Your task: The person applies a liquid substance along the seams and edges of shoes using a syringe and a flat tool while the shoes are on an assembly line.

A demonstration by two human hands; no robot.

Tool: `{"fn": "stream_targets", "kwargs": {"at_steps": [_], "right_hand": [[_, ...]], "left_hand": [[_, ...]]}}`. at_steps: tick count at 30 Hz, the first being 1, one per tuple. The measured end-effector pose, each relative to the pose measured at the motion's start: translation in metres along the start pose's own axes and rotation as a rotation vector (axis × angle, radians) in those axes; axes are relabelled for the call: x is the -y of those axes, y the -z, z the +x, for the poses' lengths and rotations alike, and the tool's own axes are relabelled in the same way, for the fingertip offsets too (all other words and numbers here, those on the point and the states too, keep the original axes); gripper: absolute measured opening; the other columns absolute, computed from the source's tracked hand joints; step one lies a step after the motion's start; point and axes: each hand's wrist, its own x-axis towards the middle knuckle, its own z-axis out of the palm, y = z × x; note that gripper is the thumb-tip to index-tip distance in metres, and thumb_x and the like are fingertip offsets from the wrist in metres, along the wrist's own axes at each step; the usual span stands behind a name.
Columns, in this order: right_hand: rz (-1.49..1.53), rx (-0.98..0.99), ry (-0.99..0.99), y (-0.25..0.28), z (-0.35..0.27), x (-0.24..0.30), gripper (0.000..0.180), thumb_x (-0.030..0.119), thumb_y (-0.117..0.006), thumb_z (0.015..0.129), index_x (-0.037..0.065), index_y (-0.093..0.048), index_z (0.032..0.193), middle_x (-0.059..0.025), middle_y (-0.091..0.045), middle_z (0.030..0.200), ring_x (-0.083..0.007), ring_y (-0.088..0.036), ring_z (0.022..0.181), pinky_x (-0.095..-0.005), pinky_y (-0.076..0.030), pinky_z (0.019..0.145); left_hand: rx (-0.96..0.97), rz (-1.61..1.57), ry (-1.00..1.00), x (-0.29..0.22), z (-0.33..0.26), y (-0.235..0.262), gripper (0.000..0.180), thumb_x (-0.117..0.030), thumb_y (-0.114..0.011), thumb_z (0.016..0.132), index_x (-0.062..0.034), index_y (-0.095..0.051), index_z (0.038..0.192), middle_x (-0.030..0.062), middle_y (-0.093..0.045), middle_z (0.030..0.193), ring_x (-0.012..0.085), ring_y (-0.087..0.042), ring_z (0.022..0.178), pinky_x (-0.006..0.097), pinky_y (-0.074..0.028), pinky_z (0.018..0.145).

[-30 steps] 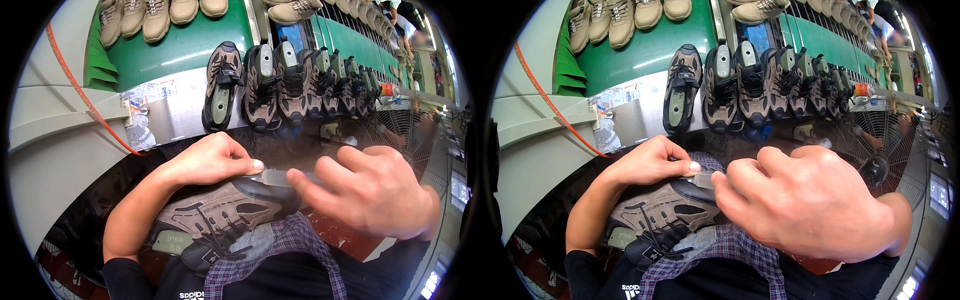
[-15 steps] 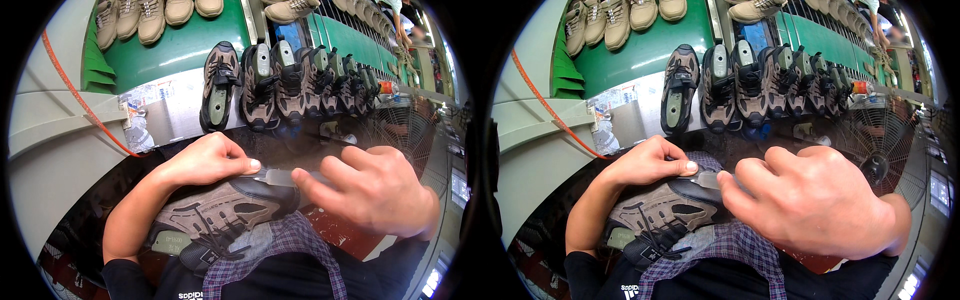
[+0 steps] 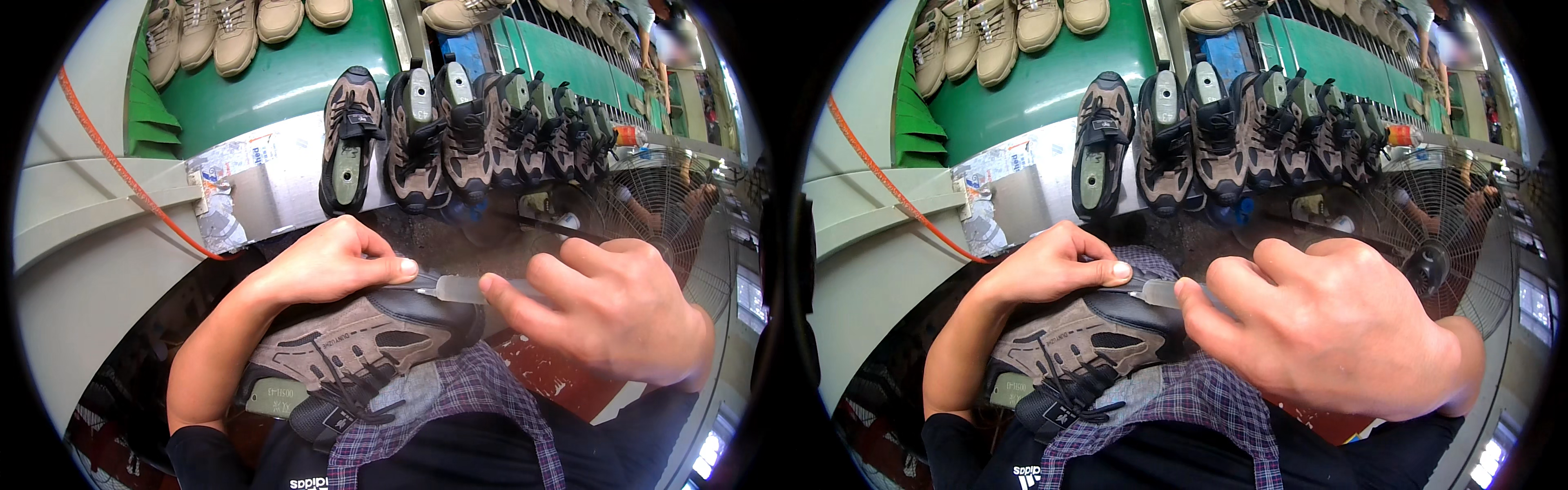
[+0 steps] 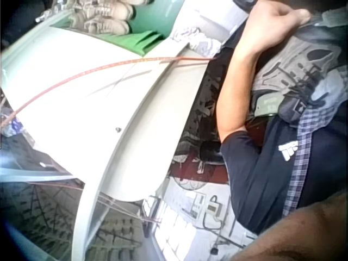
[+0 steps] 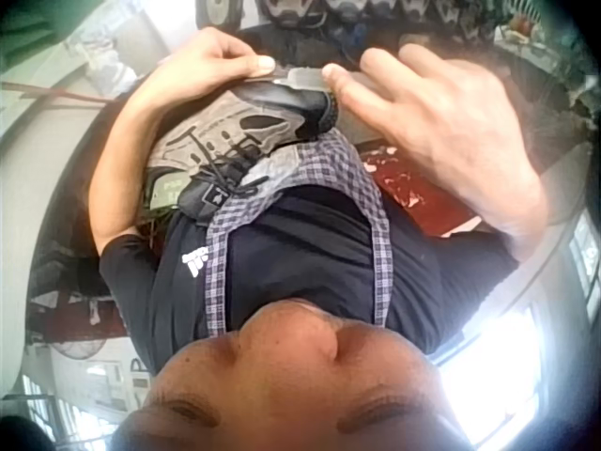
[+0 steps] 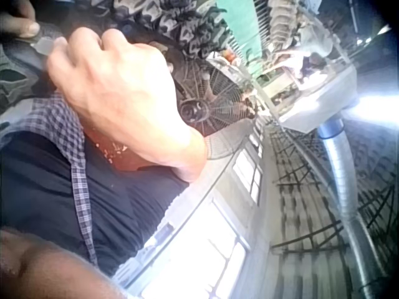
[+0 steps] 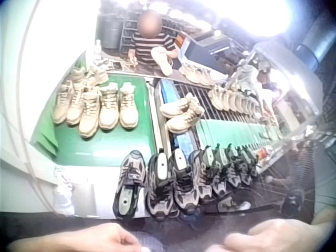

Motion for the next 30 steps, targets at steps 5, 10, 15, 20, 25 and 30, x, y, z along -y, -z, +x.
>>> {"fn": "stream_targets", "kwargs": {"at_steps": [5,10,15,20,25,30], "right_hand": [[-0.007,0.01,-0.022,0.0,-0.003,0.001,0.046,0.022,-0.065,0.073,0.016,-0.068,0.119,0.004,-0.046,0.076,-0.009,-0.05,0.062,-0.0236,-0.04,0.047],[-0.018,0.019,-0.029,0.001,-0.004,0.0,0.046,0.023,-0.065,0.073,0.018,-0.068,0.119,0.0041,-0.046,0.076,-0.0091,-0.051,0.062,-0.0235,-0.04,0.047],[-0.009,0.026,-0.041,0.001,-0.006,0.002,0.047,0.023,-0.066,0.072,0.019,-0.068,0.119,0.0047,-0.047,0.076,-0.0094,-0.051,0.061,-0.0243,-0.039,0.047],[-0.014,0.031,-0.064,0.001,-0.009,0.006,0.048,0.023,-0.067,0.072,0.019,-0.068,0.12,0.0046,-0.047,0.076,-0.0095,-0.051,0.061,-0.0249,-0.038,0.047],[-0.023,0.021,-0.067,0.001,-0.009,0.009,0.049,0.023,-0.067,0.072,0.019,-0.068,0.121,0.0042,-0.047,0.075,-0.0093,-0.051,0.06,-0.025,-0.037,0.047],[-0.017,0.009,-0.066,0.001,-0.008,0.011,0.05,0.023,-0.068,0.071,0.018,-0.067,0.121,0.0043,-0.047,0.075,-0.009,-0.05,0.06,-0.0247,-0.037,0.047]], "left_hand": [[0.035,0.038,0.003,0.001,0.002,0.003,0.046,-0.042,-0.072,0.092,0.0029,-0.077,0.1,0.0093,-0.074,0.08,0.0114,-0.064,0.074,0.03,-0.052,0.073],[0.033,0.048,-0.005,0.0,0.001,0.003,0.045,-0.041,-0.071,0.093,0.003,-0.077,0.1,0.0096,-0.074,0.08,0.0117,-0.064,0.074,0.03,-0.052,0.074],[0.003,-0.007,-0.056,0.004,-0.002,-0.001,0.038,-0.035,-0.074,0.094,0.0026,-0.076,0.093,0.0002,-0.069,0.076,0.0064,-0.058,0.074,0.026,-0.048,0.069],[0.019,-0.008,-0.107,0.003,-0.005,-0.002,0.035,-0.031,-0.073,0.095,0.0033,-0.075,0.099,0.0038,-0.072,0.087,0.0085,-0.062,0.083,0.027,-0.051,0.076],[0.058,-0.038,-0.109,0.004,-0.006,-0.002,0.034,-0.029,-0.072,0.096,0.0035,-0.074,0.104,0.0046,-0.072,0.089,0.0092,-0.063,0.085,0.027,-0.051,0.078],[0.057,-0.054,-0.121,0.009,-0.006,-0.001,0.034,-0.029,-0.072,0.096,0.0045,-0.074,0.104,0.0051,-0.072,0.089,0.0091,-0.062,0.085,0.027,-0.051,0.077]]}}
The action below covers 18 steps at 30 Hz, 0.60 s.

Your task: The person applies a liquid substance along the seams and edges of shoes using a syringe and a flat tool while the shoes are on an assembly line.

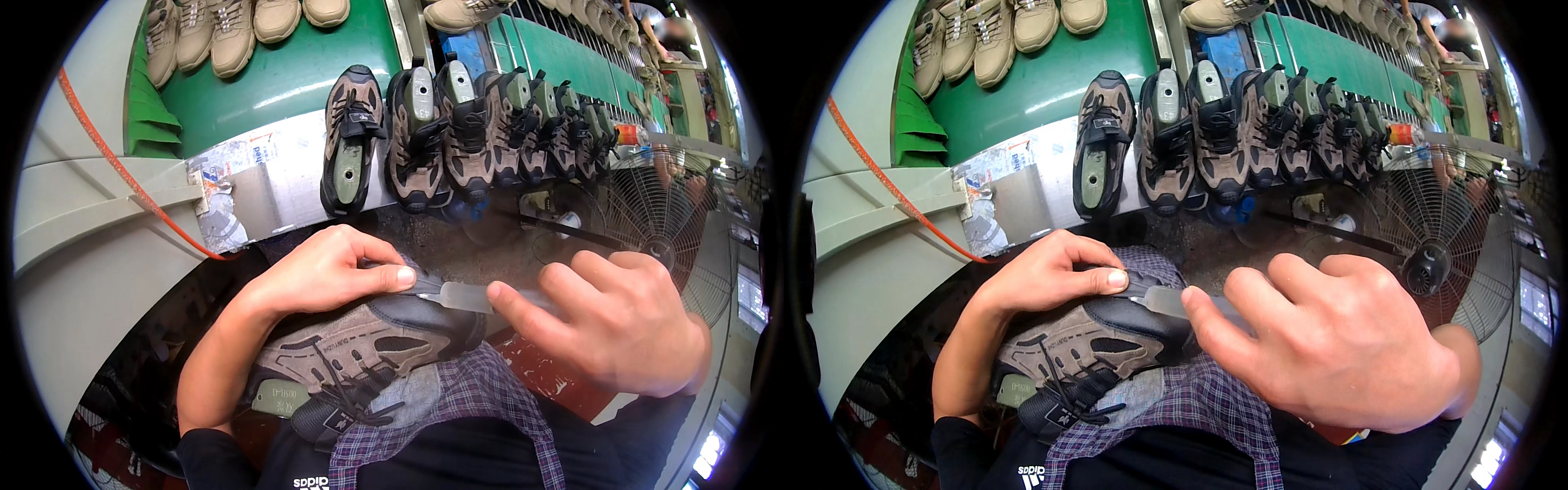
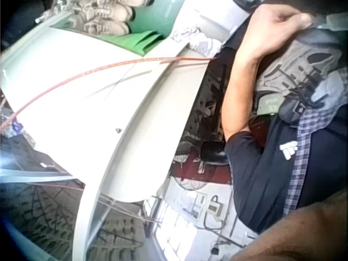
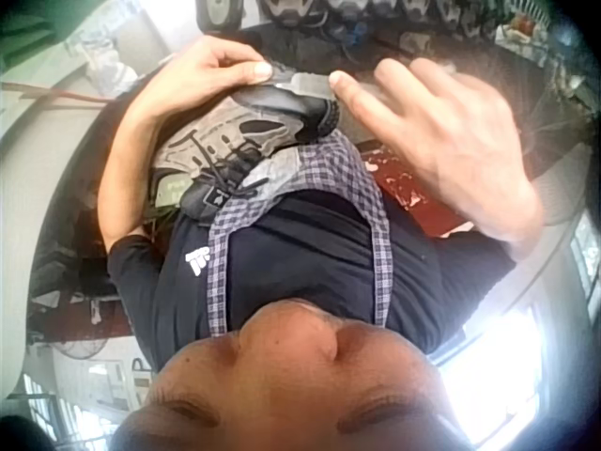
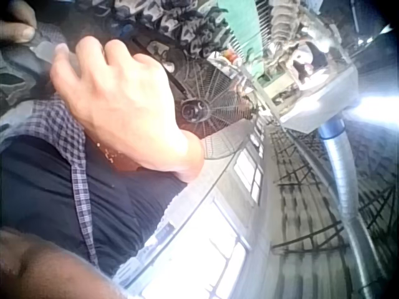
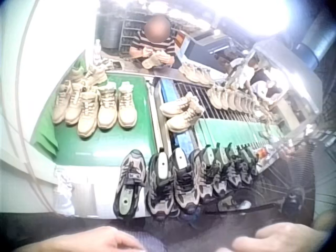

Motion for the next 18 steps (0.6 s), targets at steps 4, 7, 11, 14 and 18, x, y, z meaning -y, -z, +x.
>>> {"fn": "stream_targets", "kwargs": {"at_steps": [4,7,11,14,18], "right_hand": [[0.012,-0.016,0.012,-0.002,0.002,0.0,0.051,0.023,-0.068,0.071,0.018,-0.067,0.121,0.0045,-0.046,0.075,-0.0087,-0.05,0.06,-0.0244,-0.036,0.047],[0.017,-0.022,0.017,-0.004,0.005,0.001,0.05,0.023,-0.068,0.07,0.018,-0.068,0.121,0.0046,-0.045,0.075,-0.0087,-0.049,0.059,-0.0245,-0.036,0.047],[0.0,-0.077,0.021,-0.009,0.008,0.004,0.047,0.023,-0.069,0.07,0.019,-0.07,0.117,0.0048,-0.045,0.074,-0.0085,-0.049,0.059,-0.0244,-0.036,0.046],[-0.016,-0.111,0.029,-0.01,0.01,0.006,0.045,0.023,-0.069,0.07,0.019,-0.071,0.114,0.0052,-0.044,0.073,-0.0082,-0.047,0.059,-0.0238,-0.034,0.046],[-0.044,-0.127,0.043,-0.007,0.01,0.007,0.043,0.022,-0.07,0.07,0.019,-0.071,0.112,0.0057,-0.044,0.071,-0.0079,-0.046,0.058,-0.023,-0.032,0.046]], "left_hand": [[-0.007,-0.006,0.001,0.0,0.001,0.0,0.035,-0.029,-0.073,0.096,0.0053,-0.074,0.102,0.0055,-0.072,0.087,0.009,-0.062,0.083,0.027,-0.051,0.075],[-0.008,0.021,0.002,0.0,0.001,-0.001,0.036,-0.032,-0.071,0.095,0.0026,-0.075,0.103,0.0084,-0.075,0.087,0.011,-0.066,0.08,0.029,-0.052,0.077],[-0.006,0.026,0.013,0.0,0.002,-0.002,0.038,-0.036,-0.07,0.094,0.0009,-0.076,0.104,0.0102,-0.076,0.087,0.0128,-0.068,0.08,0.031,-0.053,0.079],[-0.008,0.033,0.017,0.002,0.002,-0.002,0.039,-0.036,-0.07,0.094,0.0006,-0.076,0.105,0.0104,-0.076,0.088,0.0135,-0.068,0.08,0.031,-0.053,0.079],[-0.009,0.043,0.028,0.001,0.002,-0.002,0.04,-0.037,-0.07,0.094,0.0005,-0.076,0.105,0.0107,-0.076,0.088,0.0141,-0.069,0.08,0.031,-0.053,0.079]]}}
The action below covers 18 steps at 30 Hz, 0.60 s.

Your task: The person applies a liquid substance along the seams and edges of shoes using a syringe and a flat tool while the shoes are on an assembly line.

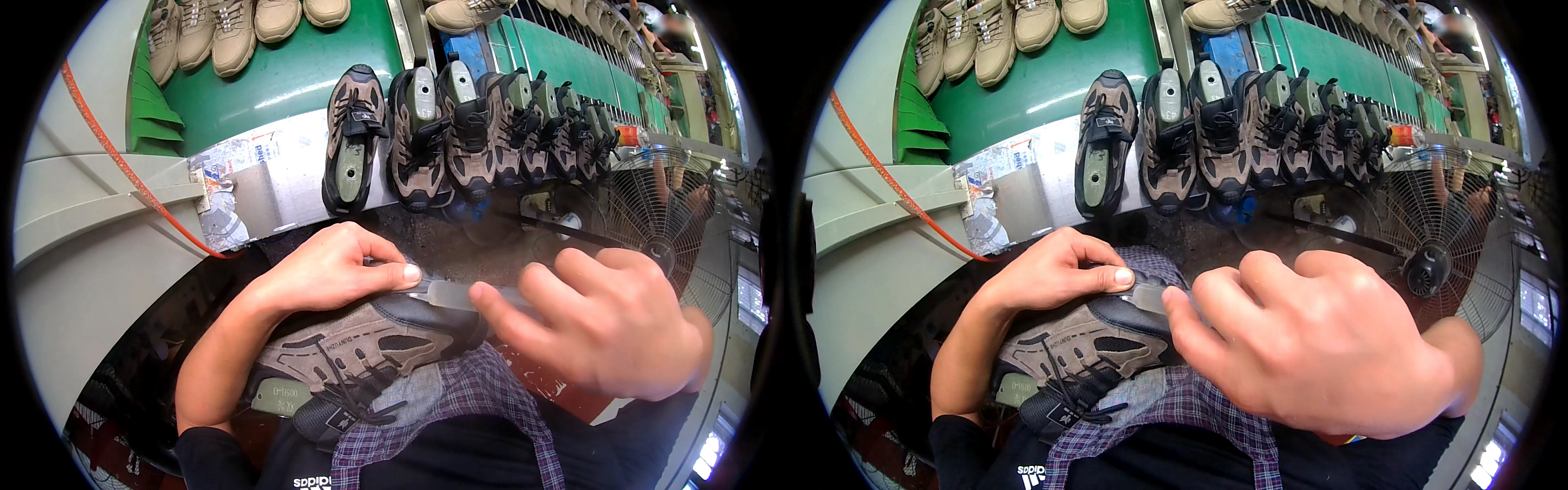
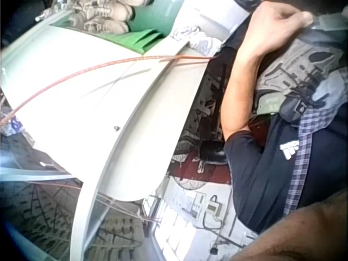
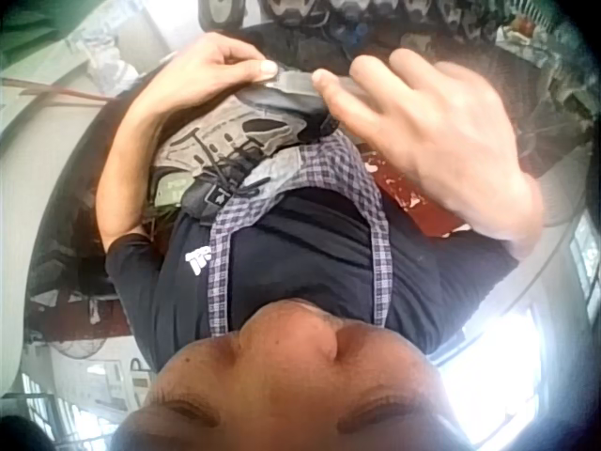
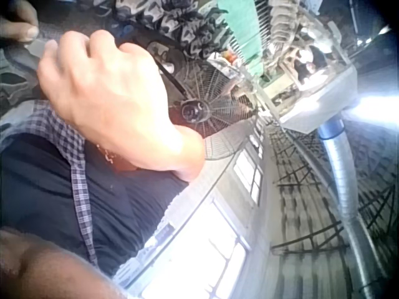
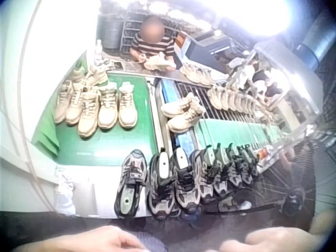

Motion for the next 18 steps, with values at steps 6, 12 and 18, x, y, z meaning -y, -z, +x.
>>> {"fn": "stream_targets", "kwargs": {"at_steps": [6,12,18], "right_hand": [[-0.009,-0.005,0.024,0.003,0.0,-0.003,0.042,0.021,-0.071,0.069,0.018,-0.072,0.11,0.0057,-0.043,0.071,-0.0082,-0.045,0.057,-0.0232,-0.03,0.044],[0.014,0.023,0.003,0.004,-0.004,-0.007,0.043,0.022,-0.07,0.068,0.017,-0.072,0.111,0.0052,-0.043,0.071,-0.0083,-0.046,0.057,-0.0234,-0.032,0.044],[0.029,0.078,-0.026,0.005,-0.011,-0.008,0.045,0.022,-0.069,0.069,0.018,-0.07,0.114,0.0047,-0.044,0.072,-0.0087,-0.048,0.058,-0.0234,-0.037,0.045]], "left_hand": [[-0.024,0.013,0.008,-0.001,-0.003,0.0,0.04,-0.037,-0.07,0.093,0.0011,-0.076,0.106,0.0113,-0.076,0.088,0.0145,-0.069,0.08,0.031,-0.053,0.078],[-0.043,-0.008,0.012,-0.002,-0.004,0.001,0.033,-0.028,-0.073,0.095,0.0042,-0.076,0.101,0.0039,-0.072,0.084,0.0081,-0.062,0.08,0.027,-0.051,0.073],[-0.044,-0.01,0.022,-0.006,-0.003,0.001,0.032,-0.027,-0.073,0.095,0.0043,-0.075,0.1,0.0034,-0.072,0.083,0.0078,-0.062,0.079,0.026,-0.051,0.073]]}}
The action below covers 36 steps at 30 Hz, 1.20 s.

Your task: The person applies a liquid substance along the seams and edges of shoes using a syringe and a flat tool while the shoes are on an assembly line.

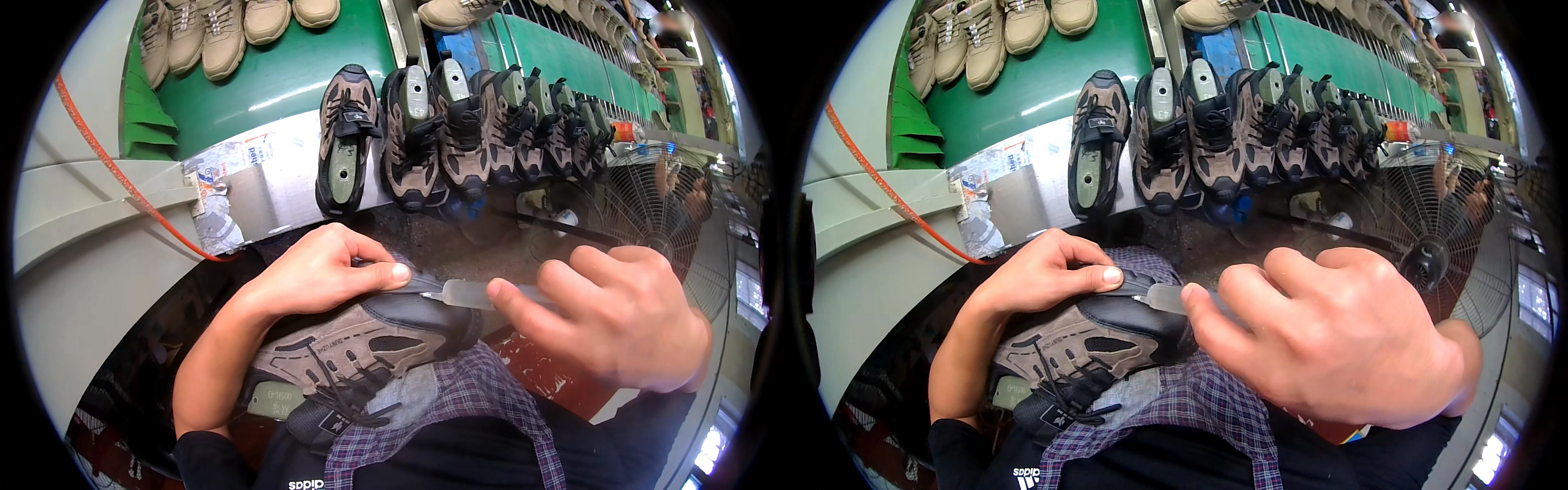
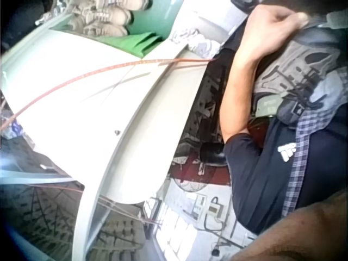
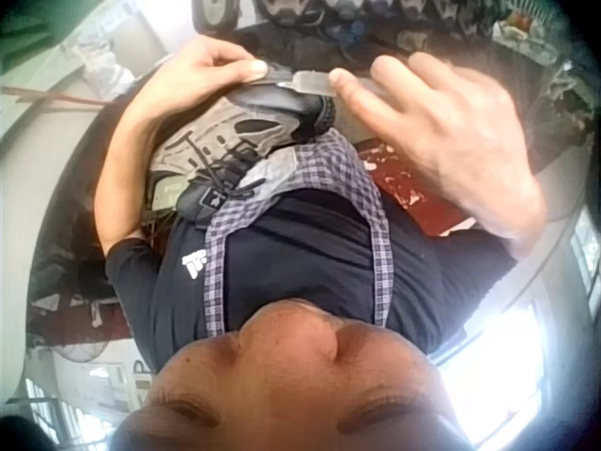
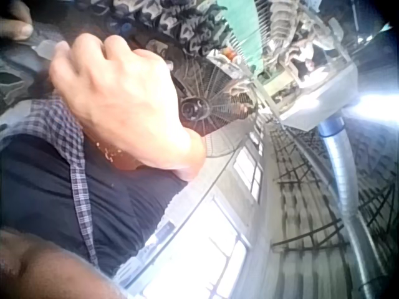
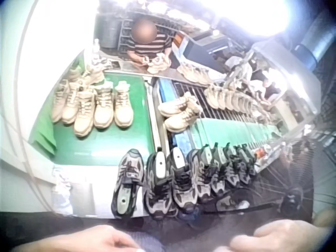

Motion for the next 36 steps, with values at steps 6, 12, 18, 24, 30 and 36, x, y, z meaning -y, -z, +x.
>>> {"fn": "stream_targets", "kwargs": {"at_steps": [6,12,18,24,30,36], "right_hand": [[0.03,0.055,-0.034,-0.002,-0.006,-0.003,0.049,0.021,-0.068,0.07,0.018,-0.067,0.119,0.0042,-0.045,0.074,-0.0093,-0.049,0.059,-0.0242,-0.039,0.046],[0.077,0.036,-0.066,-0.007,-0.01,-0.007,0.049,0.021,-0.068,0.071,0.019,-0.068,0.12,0.0038,-0.049,0.075,-0.0102,-0.051,0.059,-0.0253,-0.04,0.047],[0.156,-0.005,-0.074,-0.021,-0.019,-0.011,0.047,0.022,-0.068,0.074,0.019,-0.069,0.121,0.003,-0.05,0.076,-0.0099,-0.053,0.06,-0.0247,-0.04,0.047],[0.219,0.028,-0.076,-0.03,-0.024,-0.013,0.047,0.022,-0.066,0.076,0.018,-0.067,0.123,0.0025,-0.05,0.077,-0.011,-0.056,0.062,-0.0257,-0.043,0.049],[0.244,0.017,-0.076,-0.035,-0.02,-0.014,0.047,0.022,-0.065,0.077,0.018,-0.067,0.124,0.0021,-0.049,0.077,-0.0114,-0.056,0.064,-0.026,-0.044,0.05],[0.229,0.01,-0.014,-0.036,-0.009,-0.017,0.045,0.021,-0.066,0.077,0.017,-0.067,0.121,0.0022,-0.049,0.078,-0.0111,-0.055,0.063,-0.0246,-0.044,0.049]], "left_hand": [[-0.009,0.04,0.025,0.002,0.002,0.001,0.034,-0.031,-0.071,0.095,0.0024,-0.075,0.098,0.003,-0.071,0.081,0.0075,-0.062,0.078,0.026,-0.05,0.073],[-0.003,0.033,0.022,0.011,0.006,0.002,0.041,-0.041,-0.069,0.095,-0.0015,-0.077,0.1,0.0067,-0.073,0.081,0.011,-0.064,0.077,0.029,-0.051,0.077],[0.073,0.029,0.023,0.008,0.011,0.003,0.039,-0.034,-0.067,0.099,0.0033,-0.071,0.087,0.0025,-0.061,0.079,0.0089,-0.054,0.076,0.028,-0.044,0.069],[0.103,-0.002,0.034,0.018,0.015,0.004,0.049,-0.043,-0.068,0.096,0.0051,-0.075,0.096,0.0057,-0.07,0.079,0.0096,-0.06,0.076,0.03,-0.05,0.072],[0.111,-0.023,0.002,0.018,0.018,-0.001,0.047,-0.041,-0.068,0.097,0.0058,-0.074,0.095,0.0055,-0.07,0.076,0.0095,-0.059,0.073,0.03,-0.05,0.071],[0.124,-0.005,0.029,0.014,0.016,-0.006,0.045,-0.037,-0.065,0.1,0.0034,-0.069,0.08,0.0029,-0.057,0.073,0.0099,-0.051,0.073,0.029,-0.043,0.067]]}}
